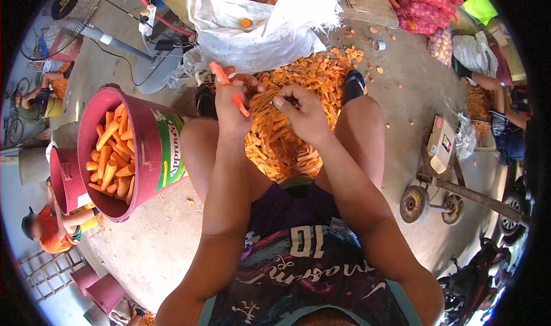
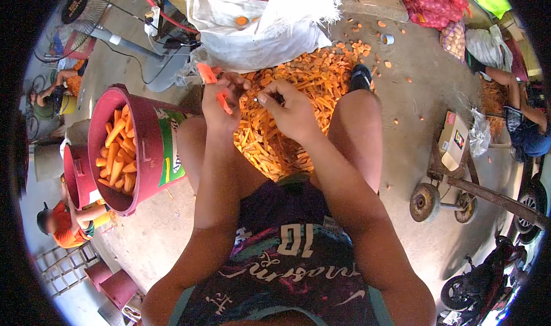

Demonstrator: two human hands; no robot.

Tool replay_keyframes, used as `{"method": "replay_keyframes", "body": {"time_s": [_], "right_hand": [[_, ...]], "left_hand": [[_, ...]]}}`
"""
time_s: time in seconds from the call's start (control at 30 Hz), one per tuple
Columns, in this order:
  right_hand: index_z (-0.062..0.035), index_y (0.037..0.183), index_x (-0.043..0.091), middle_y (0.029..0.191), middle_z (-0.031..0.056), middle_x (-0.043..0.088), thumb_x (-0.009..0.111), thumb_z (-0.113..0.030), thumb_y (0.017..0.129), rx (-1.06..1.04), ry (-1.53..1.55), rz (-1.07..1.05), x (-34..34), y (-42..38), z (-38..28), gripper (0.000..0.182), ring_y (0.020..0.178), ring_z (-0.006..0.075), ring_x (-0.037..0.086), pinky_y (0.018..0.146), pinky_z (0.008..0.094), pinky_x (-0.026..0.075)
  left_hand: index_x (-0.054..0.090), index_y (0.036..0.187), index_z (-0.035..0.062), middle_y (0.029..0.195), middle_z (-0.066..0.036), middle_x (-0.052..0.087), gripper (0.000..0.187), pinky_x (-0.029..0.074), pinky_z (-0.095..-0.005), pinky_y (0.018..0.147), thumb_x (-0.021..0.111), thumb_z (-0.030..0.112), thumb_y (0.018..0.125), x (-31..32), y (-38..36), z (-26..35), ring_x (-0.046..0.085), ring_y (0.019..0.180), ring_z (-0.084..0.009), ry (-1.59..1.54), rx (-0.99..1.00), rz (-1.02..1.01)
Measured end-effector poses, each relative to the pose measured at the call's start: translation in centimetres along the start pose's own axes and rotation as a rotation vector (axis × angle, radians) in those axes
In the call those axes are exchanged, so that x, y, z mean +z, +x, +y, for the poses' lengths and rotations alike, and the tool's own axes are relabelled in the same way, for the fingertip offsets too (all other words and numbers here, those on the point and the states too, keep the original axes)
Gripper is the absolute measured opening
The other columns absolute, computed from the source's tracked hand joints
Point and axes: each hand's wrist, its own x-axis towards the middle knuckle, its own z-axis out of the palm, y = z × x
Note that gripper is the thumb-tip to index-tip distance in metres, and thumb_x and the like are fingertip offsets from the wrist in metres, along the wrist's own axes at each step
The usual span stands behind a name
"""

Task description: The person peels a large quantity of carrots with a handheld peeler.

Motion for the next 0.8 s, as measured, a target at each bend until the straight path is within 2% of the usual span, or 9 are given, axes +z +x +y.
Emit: {"method": "replay_keyframes", "body": {"time_s": [0.1, 0.17, 0.33, 0.5, 0.57, 0.8], "right_hand": [[-0.0036, 0.105, 0.069, 0.095, 0.0125, 0.071, 0.075, -0.021, 0.097, -0.063, -0.064, 0.052, 0.6, 0.1, 0.2, 0.020, 0.083, 0.0238, 0.067, 0.078, 0.0358, 0.052], [-0.0013, 0.101, 0.067, 0.082, 0.0048, 0.063, 0.073, -0.013, 0.099, -0.318, -0.125, 0.144, 1.2, 0.2, 0.1, 0.014, 0.073, 0.0125, 0.058, 0.069, 0.0303, 0.049], [-0.0009, 0.099, 0.066, 0.082, 0.0070, 0.063, 0.074, -0.011, 0.097, -0.294, -0.134, 0.191, 2.3, 0.1, -0.3, 0.013, 0.074, 0.0153, 0.059, 0.070, 0.0310, 0.049], [-0.0014, 0.097, 0.064, 0.080, 0.0075, 0.062, 0.072, -0.009, 0.097, -0.292, -0.155, 0.237, 3.0, 0.6, -0.4, 0.011, 0.071, 0.0151, 0.058, 0.067, 0.0319, 0.048], [-0.0026, 0.100, 0.063, 0.093, 0.0166, 0.066, 0.072, -0.012, 0.093, -0.253, -0.173, 0.244, 3.1, 0.7, -0.4, 0.015, 0.087, 0.0370, 0.067, 0.077, 0.0441, 0.053], [-0.0040, 0.098, 0.061, 0.089, 0.0159, 0.065, 0.072, -0.009, 0.091, -0.347, -0.266, 0.314, 3.6, 1.2, -0.3, 0.014, 0.084, 0.0382, 0.067, 0.073, 0.0463, 0.053]], "left_hand": [[0.043, 0.145, 0.0038, 0.094, -0.015, 0.061, 0.055, 0.056, -0.0481, 0.081, 0.047, 0.013, 0.091, -0.5, 0.7, -0.8, 0.064, 0.079, -0.0305, -0.135, 0.098, -0.117], [0.045, 0.145, 0.0038, 0.092, -0.014, 0.061, 0.053, 0.056, -0.0481, 0.081, 0.046, 0.015, 0.093, -0.4, 0.6, -0.7, 0.063, 0.079, -0.0302, -0.193, 0.080, -0.149], [0.049, 0.142, 0.0029, 0.083, -0.011, 0.059, 0.047, 0.057, -0.0488, 0.080, 0.044, 0.018, 0.098, -0.2, 0.6, -0.7, 0.063, 0.076, -0.0284, -0.259, 0.058, -0.155], [0.059, 0.129, 0.0009, 0.073, -0.008, 0.054, 0.036, 0.058, -0.0453, 0.074, 0.041, 0.019, 0.103, 0.6, 0.6, -0.8, 0.061, 0.068, -0.0245, -0.103, 0.089, 0.049], [0.060, 0.124, 0.0012, 0.072, -0.008, 0.054, 0.034, 0.058, -0.0445, 0.073, 0.042, 0.021, 0.103, 0.6, 0.7, -1.1, 0.061, 0.068, -0.0243, -0.121, 0.079, 0.069], [0.059, 0.112, 0.0011, 0.070, -0.008, 0.052, 0.031, 0.057, -0.0439, 0.070, 0.044, 0.026, 0.101, 0.9, 0.8, -1.2, 0.058, 0.066, -0.0244, -0.128, 0.052, 0.156]]}}
